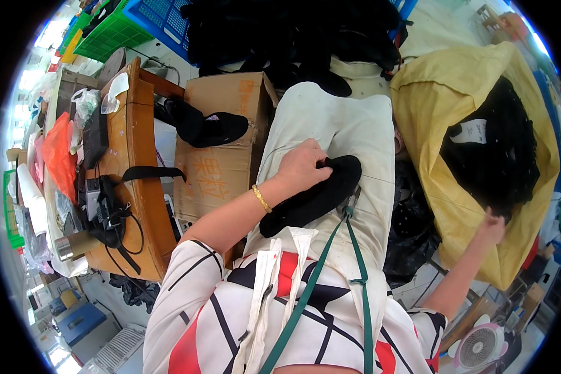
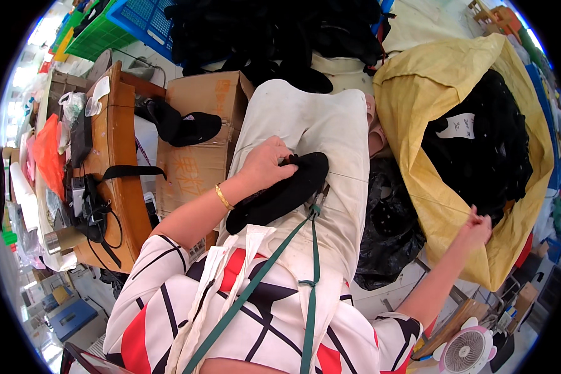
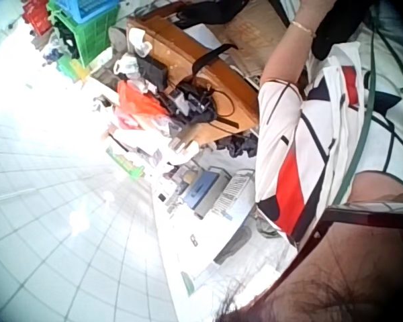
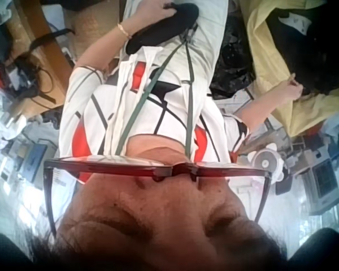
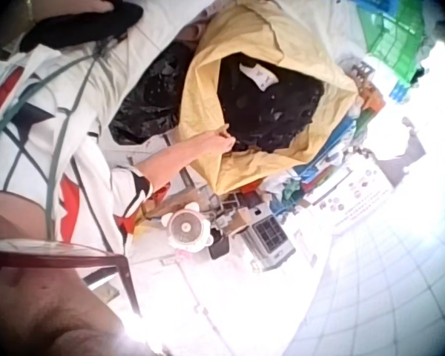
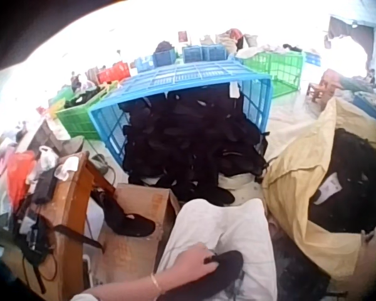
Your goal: The person sews a black slip-on shoe using a needle and thread while seated. They repeatedly insert the needle through the shoe's upper, pull the thread, and trim excess thread with scissors. The person handles multiple shoes, placing finished ones aside and picking up new ones from a nearby bag.
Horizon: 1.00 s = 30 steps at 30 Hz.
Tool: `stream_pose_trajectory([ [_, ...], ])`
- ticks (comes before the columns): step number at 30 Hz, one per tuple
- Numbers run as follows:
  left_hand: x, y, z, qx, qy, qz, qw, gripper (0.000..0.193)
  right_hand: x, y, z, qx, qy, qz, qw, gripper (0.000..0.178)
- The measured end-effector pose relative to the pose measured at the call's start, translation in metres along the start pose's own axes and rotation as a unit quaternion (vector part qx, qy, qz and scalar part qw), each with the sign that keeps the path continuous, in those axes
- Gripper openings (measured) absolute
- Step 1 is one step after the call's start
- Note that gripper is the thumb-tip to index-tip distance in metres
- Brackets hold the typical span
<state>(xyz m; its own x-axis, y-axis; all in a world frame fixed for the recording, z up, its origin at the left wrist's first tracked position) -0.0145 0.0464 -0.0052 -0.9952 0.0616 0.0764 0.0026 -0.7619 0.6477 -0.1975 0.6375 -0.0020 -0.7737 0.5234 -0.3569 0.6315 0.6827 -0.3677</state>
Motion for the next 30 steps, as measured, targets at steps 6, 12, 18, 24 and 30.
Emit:
stream_pose_trajectory([
  [6, 0.001, -0.001, -0.006, -0.025, -0.013, 0.000, 1.000, 0.025, -0.054, -0.031, -0.009, -0.172, 0.178, 0.048, 0.968, 0.006],
  [12, 0.001, 0.015, 0.009, -0.096, -0.008, 0.069, 0.993, 0.024, -0.223, -0.139, 0.154, -0.479, 0.006, -0.367, 0.798, 0.024],
  [18, -0.002, 0.023, 0.027, -0.175, 0.109, -0.028, 0.978, 0.028, -0.299, -0.189, 0.173, -0.523, 0.255, -0.499, 0.642, 0.014],
  [24, 0.000, -0.004, 0.020, -0.260, 0.145, -0.044, 0.954, 0.031, -0.343, -0.190, 0.165, -0.466, 0.297, -0.577, 0.602, 0.011],
  [30, -0.007, -0.002, 0.014, -0.317, 0.203, -0.078, 0.923, 0.019, -0.346, -0.193, 0.160, -0.459, 0.325, -0.596, 0.574, 0.011],
])
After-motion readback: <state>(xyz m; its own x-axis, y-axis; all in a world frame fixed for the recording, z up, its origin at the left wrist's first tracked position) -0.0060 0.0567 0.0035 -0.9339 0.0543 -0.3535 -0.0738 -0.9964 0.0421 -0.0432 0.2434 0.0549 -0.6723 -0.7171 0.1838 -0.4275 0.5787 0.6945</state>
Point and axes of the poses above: each hand's wrist, its own x-axis towards the middle knuckle, its own y-axis out of the back of the hand, z = x × y, the point moved 1 cm from there along x, towards the middle knuckle, and after that the axes turned 15 degrees about -y, right-handed, at the moved point
